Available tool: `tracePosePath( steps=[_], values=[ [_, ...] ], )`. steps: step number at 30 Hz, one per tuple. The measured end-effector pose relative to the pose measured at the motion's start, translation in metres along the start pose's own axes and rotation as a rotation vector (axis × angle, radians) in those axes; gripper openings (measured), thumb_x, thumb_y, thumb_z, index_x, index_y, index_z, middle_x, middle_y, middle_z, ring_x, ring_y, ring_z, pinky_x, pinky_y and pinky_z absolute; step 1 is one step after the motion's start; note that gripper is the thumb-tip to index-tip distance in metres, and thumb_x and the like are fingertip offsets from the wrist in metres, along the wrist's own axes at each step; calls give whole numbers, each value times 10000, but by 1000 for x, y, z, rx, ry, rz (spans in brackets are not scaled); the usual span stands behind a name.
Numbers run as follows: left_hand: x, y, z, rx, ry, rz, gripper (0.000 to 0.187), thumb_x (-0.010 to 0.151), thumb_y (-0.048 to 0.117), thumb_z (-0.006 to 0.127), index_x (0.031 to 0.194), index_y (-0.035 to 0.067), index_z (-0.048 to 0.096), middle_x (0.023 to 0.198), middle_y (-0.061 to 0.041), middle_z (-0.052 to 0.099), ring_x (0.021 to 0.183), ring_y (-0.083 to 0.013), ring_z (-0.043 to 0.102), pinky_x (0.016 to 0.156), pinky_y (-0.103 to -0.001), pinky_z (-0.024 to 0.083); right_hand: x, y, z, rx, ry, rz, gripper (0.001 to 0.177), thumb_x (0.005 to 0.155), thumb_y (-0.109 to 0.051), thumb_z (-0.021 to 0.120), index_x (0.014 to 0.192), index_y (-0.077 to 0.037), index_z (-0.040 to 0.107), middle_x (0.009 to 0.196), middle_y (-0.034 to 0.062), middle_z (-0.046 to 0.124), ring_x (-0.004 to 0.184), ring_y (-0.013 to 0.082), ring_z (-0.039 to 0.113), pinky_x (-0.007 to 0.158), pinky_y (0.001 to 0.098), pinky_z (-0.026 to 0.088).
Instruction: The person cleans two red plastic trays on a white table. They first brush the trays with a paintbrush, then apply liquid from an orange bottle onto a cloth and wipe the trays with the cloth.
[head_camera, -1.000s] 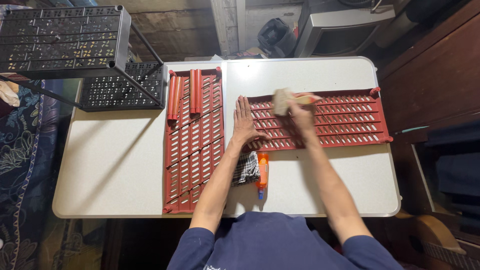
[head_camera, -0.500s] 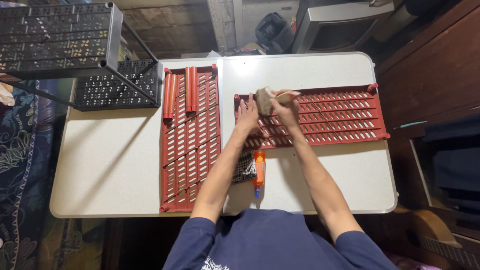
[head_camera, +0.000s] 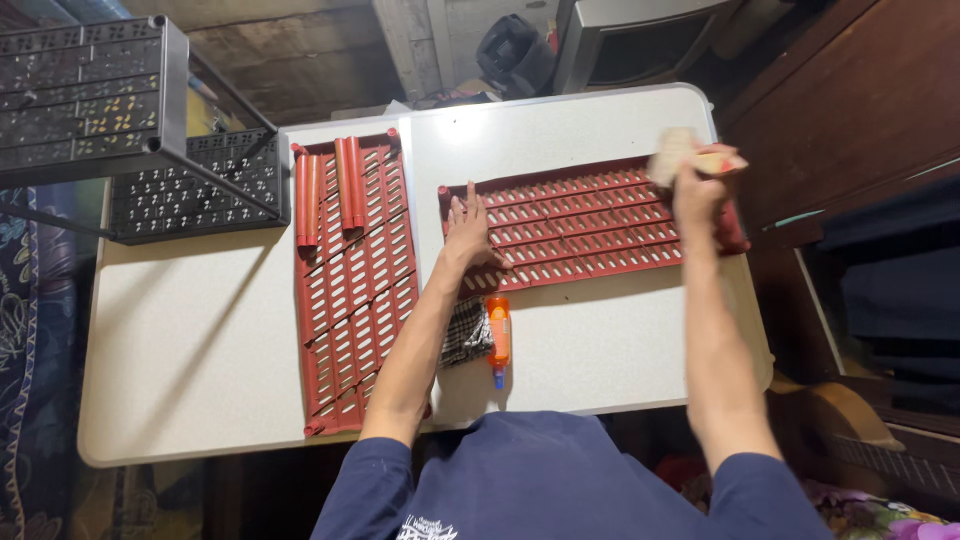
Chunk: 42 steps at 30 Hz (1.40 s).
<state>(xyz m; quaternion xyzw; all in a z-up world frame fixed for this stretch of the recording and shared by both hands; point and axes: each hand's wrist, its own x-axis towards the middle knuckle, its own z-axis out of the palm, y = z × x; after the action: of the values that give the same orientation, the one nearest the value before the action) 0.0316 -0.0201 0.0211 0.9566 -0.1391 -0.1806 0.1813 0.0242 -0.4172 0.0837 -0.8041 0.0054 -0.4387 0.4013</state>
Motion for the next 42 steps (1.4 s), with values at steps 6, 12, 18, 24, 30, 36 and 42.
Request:
tracePosePath(
  steps=[6,12,18,24,30,36,42],
  values=[
    [1,0,1,10,-1,-6,1674,357,605,1005,1588,-80,100,1666,-245,-195,1519,-571,0,1244,-589,169,-65,-102,95,479,-422,555,211,902,-81,745,1032,-98,580,1282,121,699,1026,157,704,827,294,602],
    [-3,-3,3,20,9,1,1675,356,628,996,1590,-85,115,1682,-224,-153,1527,-567,23,1244,-599,184,-33,-34,61,443,-316,366,254,920,-35,767,1093,-41,581,1312,188,690,1104,209,684,930,347,587],
    [1,0,0,7,-24,-19,1684,337,603,1004,1595,-68,108,1682,-220,-187,1523,-552,-1,1234,-617,170,27,55,-39,-3,-216,2,238,962,16,805,1098,-9,612,1238,180,734,1073,303,745,909,398,605],
    [19,-2,21,128,-20,-117,1516,447,462,1012,1579,-53,146,1692,-238,-131,1534,-535,-12,1226,-615,157,25,52,-62,-208,-189,-238,247,996,-4,791,1137,4,589,1319,193,699,1122,376,704,915,438,608],
    [45,74,17,149,181,-17,1420,535,449,983,1598,44,133,1684,-282,-13,1524,-552,0,1195,-695,83,17,40,-71,-277,12,-228,272,1006,-47,828,1100,-34,573,1324,145,675,1168,356,689,957,444,599],
    [47,198,23,121,67,92,1502,488,677,952,1635,268,72,1698,-222,-24,1505,-591,-43,1115,-841,31,16,50,-51,-347,-277,-266,177,992,-125,717,1128,-38,642,1206,113,684,848,320,732,658,413,613],
    [53,188,35,21,-23,63,1526,443,711,929,1648,305,84,1723,-195,-45,1506,-618,-77,1114,-833,95,41,65,-42,-521,-462,-428,177,1070,-170,727,992,-67,606,1023,87,634,732,255,704,574,385,599]
  ],
)
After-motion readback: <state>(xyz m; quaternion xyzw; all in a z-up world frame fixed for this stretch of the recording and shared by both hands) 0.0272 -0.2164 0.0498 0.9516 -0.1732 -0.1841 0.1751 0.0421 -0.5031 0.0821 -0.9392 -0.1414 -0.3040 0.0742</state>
